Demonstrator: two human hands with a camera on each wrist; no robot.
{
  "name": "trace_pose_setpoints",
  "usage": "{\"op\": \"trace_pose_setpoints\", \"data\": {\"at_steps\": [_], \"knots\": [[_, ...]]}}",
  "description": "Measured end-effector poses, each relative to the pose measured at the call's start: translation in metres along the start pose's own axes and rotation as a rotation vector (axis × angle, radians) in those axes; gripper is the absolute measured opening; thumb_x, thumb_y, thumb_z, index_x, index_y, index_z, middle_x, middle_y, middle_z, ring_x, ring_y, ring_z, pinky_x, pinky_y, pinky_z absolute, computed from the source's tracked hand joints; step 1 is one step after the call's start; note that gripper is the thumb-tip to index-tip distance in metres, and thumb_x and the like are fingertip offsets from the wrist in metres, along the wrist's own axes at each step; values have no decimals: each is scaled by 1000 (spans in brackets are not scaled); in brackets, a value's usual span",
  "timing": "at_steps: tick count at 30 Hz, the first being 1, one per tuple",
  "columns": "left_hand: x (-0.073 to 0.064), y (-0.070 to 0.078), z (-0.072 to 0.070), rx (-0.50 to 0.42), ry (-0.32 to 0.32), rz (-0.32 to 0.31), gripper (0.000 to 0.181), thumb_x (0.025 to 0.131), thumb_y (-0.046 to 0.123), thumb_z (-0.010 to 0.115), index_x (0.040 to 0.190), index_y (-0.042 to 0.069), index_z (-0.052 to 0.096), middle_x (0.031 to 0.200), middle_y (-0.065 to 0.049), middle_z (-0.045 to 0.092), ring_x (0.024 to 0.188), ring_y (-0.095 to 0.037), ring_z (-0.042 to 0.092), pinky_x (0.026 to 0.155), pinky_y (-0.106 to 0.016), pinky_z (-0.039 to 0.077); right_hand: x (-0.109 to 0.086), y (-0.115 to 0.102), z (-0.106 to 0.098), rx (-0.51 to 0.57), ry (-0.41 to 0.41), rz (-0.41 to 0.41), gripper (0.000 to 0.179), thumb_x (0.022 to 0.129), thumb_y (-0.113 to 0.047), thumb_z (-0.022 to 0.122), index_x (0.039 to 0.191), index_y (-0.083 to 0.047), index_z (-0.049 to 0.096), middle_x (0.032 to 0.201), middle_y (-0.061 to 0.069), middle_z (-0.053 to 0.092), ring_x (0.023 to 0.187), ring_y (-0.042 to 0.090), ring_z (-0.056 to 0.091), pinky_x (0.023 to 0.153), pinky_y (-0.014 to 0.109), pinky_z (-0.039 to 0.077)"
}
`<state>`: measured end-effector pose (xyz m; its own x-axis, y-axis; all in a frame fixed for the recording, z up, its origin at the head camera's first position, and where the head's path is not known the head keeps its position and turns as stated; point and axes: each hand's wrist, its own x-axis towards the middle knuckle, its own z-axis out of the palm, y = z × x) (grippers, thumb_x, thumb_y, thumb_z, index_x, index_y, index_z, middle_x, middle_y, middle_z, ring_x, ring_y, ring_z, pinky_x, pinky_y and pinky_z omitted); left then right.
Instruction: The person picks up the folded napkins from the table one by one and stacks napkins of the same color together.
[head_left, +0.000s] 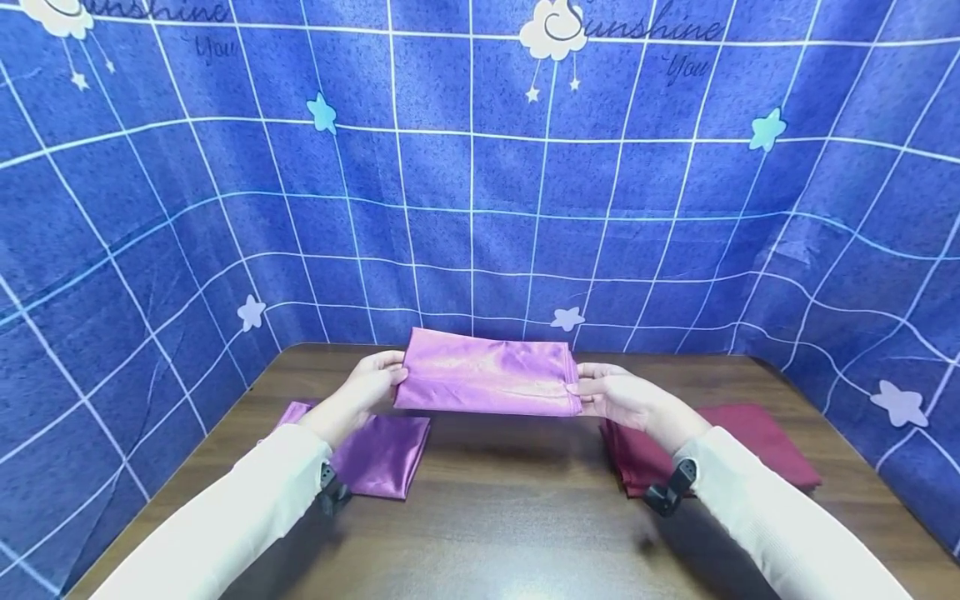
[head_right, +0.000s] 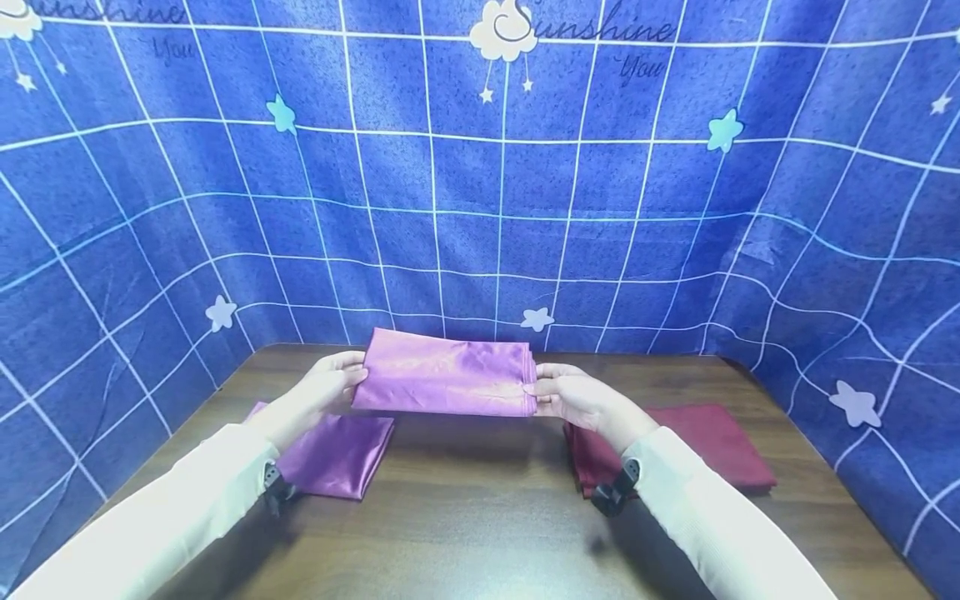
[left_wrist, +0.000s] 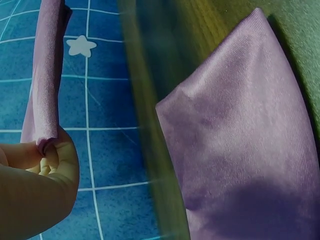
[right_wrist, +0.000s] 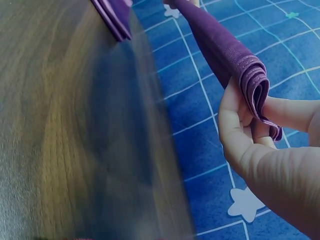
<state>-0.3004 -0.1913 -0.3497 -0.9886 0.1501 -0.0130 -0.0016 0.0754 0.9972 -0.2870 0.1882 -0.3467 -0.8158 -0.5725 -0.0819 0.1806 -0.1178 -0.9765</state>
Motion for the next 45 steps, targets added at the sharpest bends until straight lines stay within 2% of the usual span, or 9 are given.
{"op": "trace_pose_setpoints", "data": {"at_steps": [5,15,27,34,41,45], "knots": [[-5,0,-8,50,15,-13,42,97,-2,45,137,-13,38,88,8,62,76,-2,62,71,-19,55,3,2,6,12,-14,4,21,94,7,44,113,-2,46,92,3,67,88,13,67,84,30,57],[-12,-3,-22,91,14,-18,42,97,-1,45,137,-10,39,87,12,62,76,-2,61,70,-20,55,6,4,18,15,-33,-10,21,94,6,44,112,-4,49,94,2,67,89,13,67,85,31,57],[-21,-2,-28,120,45,-2,39,97,0,45,135,-10,40,85,15,61,75,0,58,68,-17,52,11,11,28,50,-25,-17,23,93,7,45,111,-7,50,94,3,66,90,14,67,85,31,57],[-25,-4,-39,115,-2,21,41,98,1,44,136,-12,37,88,14,64,79,1,60,73,-18,53,17,18,33,60,-16,-13,26,94,7,45,118,-2,46,94,3,67,89,14,67,84,31,57],[-29,-8,-48,122,2,27,41,98,1,46,135,-13,37,87,15,64,78,1,60,72,-18,53,23,25,39,57,-7,6,29,92,8,47,120,2,44,92,4,64,87,14,65,85,31,57],[-34,-11,-55,117,-6,37,41,98,0,45,135,-14,35,87,15,63,80,1,60,74,-18,53,27,27,45,59,-27,11,28,92,8,47,119,1,46,93,4,63,88,14,65,86,32,56]]}}
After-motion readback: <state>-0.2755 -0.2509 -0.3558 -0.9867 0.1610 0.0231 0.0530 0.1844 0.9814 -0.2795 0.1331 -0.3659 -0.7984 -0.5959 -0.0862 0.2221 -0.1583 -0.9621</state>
